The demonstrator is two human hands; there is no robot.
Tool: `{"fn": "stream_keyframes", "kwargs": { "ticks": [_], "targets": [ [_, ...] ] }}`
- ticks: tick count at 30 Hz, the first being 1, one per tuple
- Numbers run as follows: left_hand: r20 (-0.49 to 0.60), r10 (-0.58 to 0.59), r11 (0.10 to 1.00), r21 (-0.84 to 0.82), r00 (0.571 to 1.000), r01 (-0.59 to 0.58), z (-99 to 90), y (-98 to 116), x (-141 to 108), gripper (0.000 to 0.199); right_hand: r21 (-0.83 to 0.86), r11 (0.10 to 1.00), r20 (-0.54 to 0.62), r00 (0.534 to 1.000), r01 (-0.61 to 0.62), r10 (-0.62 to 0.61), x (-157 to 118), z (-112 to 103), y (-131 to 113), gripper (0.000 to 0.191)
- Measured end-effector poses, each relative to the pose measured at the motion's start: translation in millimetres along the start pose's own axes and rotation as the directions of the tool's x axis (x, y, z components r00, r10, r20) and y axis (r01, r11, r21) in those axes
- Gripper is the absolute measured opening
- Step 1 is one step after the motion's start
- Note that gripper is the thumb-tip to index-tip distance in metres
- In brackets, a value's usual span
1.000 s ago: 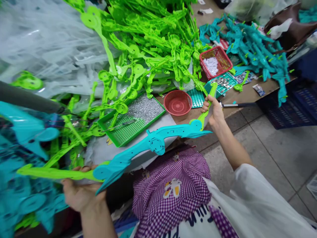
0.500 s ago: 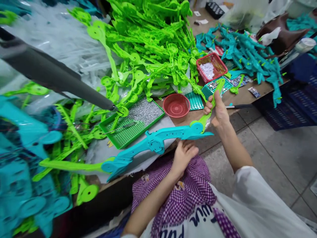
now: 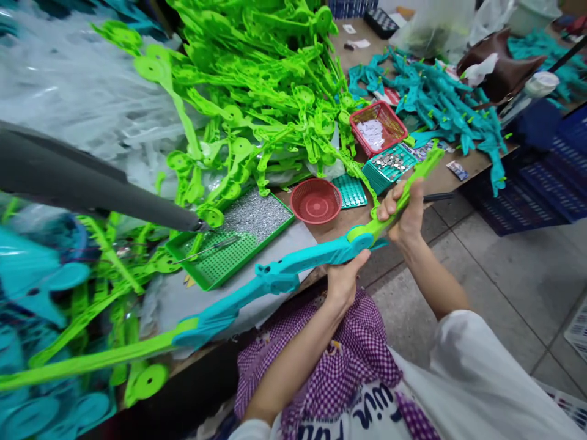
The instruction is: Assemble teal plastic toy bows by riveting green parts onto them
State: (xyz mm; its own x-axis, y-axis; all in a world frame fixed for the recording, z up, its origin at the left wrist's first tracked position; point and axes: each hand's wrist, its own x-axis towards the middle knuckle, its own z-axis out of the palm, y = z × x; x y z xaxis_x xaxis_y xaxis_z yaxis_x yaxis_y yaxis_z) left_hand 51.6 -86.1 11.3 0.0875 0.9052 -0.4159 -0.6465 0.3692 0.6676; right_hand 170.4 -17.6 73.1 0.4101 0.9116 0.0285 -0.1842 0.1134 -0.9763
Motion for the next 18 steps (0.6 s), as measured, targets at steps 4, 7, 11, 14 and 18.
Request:
{"fn": "stream_keyframes", "kwargs": {
  "ticks": [4, 7, 11, 14, 18],
  "targets": [
    [0.103, -0.004, 0.993, 0.118, 0.995, -0.008, -10.0, -12.5, 14.5, 0.047, -0.008, 0.993, -0.168, 0.978, 0.120, -0.119, 4.6, -5.4, 21.3, 0.059],
    [0.258, -0.060, 0.930, 0.366, 0.964, -0.040, -42.0, -6.3, 0.1, 0.043, -0.029, 0.978, -0.269, 0.941, 0.205, -0.205, 18.0, -6.2, 43.5, 0.054],
    [0.440, 0.229, 0.511, 0.705, 0.868, -0.492, -119.8, 39.0, -57.4, 0.020, -0.099, 0.969, -0.324, 0.914, 0.224, -0.245, 30.5, -8.5, 70.7, 0.051],
    [0.456, 0.684, -0.057, 0.811, 0.569, -0.582, -176.9, 88.5, -95.2, 0.025, -0.087, 0.965, -0.305, 0.915, 0.249, -0.264, 33.8, -14.0, 83.5, 0.045],
    [0.411, 0.758, -0.298, 0.909, 0.506, -0.291, -222.9, 142.0, -104.1, 0.040, -0.046, 0.953, -0.275, 0.913, 0.301, -0.301, 37.6, -21.8, 90.8, 0.038]
  ]
}}
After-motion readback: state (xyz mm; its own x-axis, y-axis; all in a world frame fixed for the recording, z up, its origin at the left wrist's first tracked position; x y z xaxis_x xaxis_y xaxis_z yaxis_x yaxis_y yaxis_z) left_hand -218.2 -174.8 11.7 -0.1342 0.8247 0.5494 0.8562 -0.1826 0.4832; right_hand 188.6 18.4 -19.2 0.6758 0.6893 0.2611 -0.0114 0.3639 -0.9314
